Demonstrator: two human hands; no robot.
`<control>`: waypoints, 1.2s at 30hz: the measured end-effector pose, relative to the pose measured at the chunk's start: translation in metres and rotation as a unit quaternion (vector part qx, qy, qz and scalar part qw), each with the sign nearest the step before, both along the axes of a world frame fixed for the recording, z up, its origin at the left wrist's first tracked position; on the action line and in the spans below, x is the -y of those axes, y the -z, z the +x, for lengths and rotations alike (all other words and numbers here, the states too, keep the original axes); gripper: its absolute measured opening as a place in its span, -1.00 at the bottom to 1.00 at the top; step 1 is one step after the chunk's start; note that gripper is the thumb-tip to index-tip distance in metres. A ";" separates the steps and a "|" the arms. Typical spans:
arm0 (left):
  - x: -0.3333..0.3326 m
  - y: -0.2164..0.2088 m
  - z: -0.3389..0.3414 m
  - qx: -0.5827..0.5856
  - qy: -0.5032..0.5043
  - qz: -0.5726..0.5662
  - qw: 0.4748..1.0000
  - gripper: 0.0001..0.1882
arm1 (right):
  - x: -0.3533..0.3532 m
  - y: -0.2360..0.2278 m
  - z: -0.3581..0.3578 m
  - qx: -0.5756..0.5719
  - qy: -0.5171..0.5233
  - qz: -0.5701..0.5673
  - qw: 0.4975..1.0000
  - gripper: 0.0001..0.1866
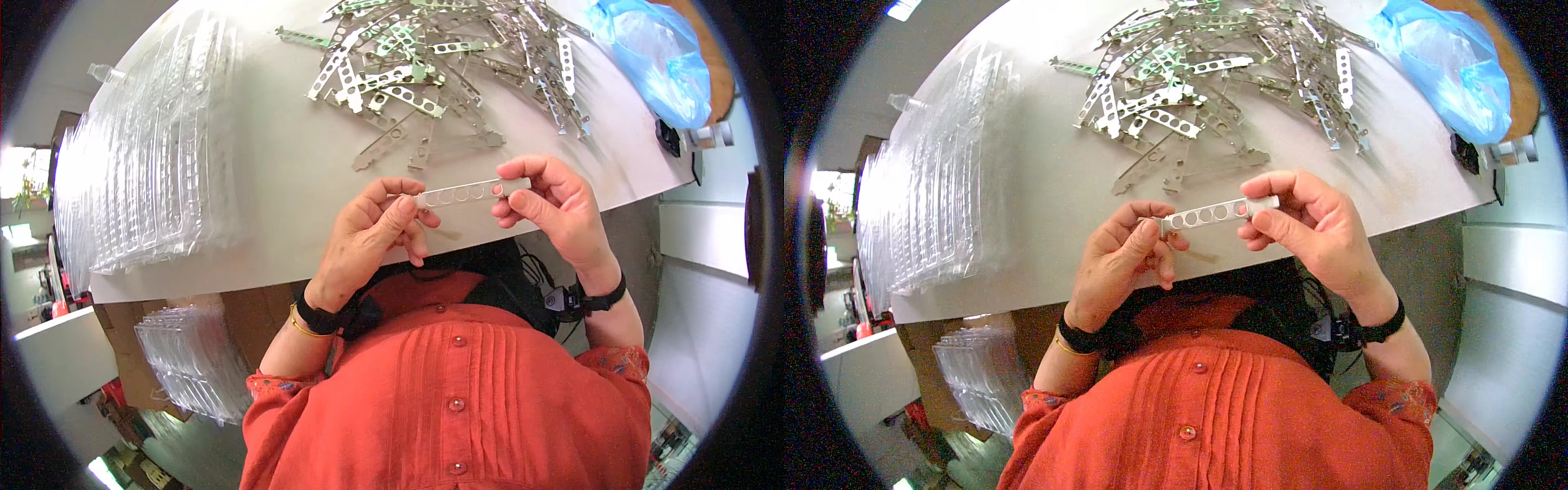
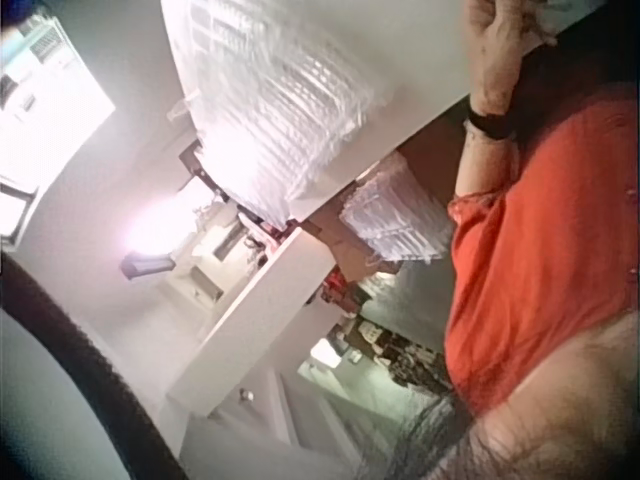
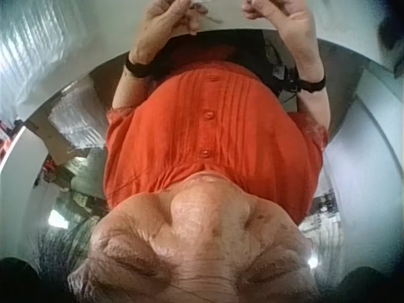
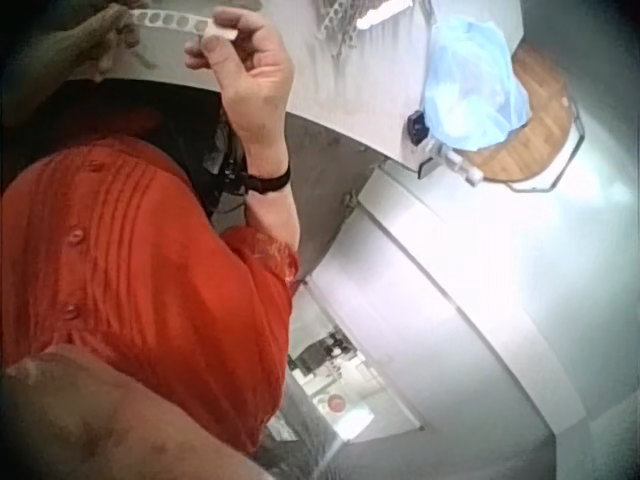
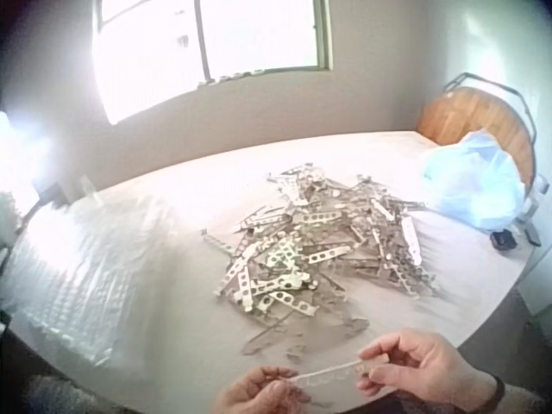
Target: Packing metal brackets into plastic trays and bags.
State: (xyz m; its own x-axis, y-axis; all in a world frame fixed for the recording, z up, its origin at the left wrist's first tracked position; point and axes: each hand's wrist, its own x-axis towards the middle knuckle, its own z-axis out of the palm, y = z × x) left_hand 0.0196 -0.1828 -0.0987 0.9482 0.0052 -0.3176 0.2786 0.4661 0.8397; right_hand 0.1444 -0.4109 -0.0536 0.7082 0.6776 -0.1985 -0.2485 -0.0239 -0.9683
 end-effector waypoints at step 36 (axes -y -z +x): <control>-0.006 0.015 0.005 0.022 -0.017 -0.136 0.990 -0.63 | -0.001 0.022 0.011 0.001 -0.004 -0.037 0.999 -0.75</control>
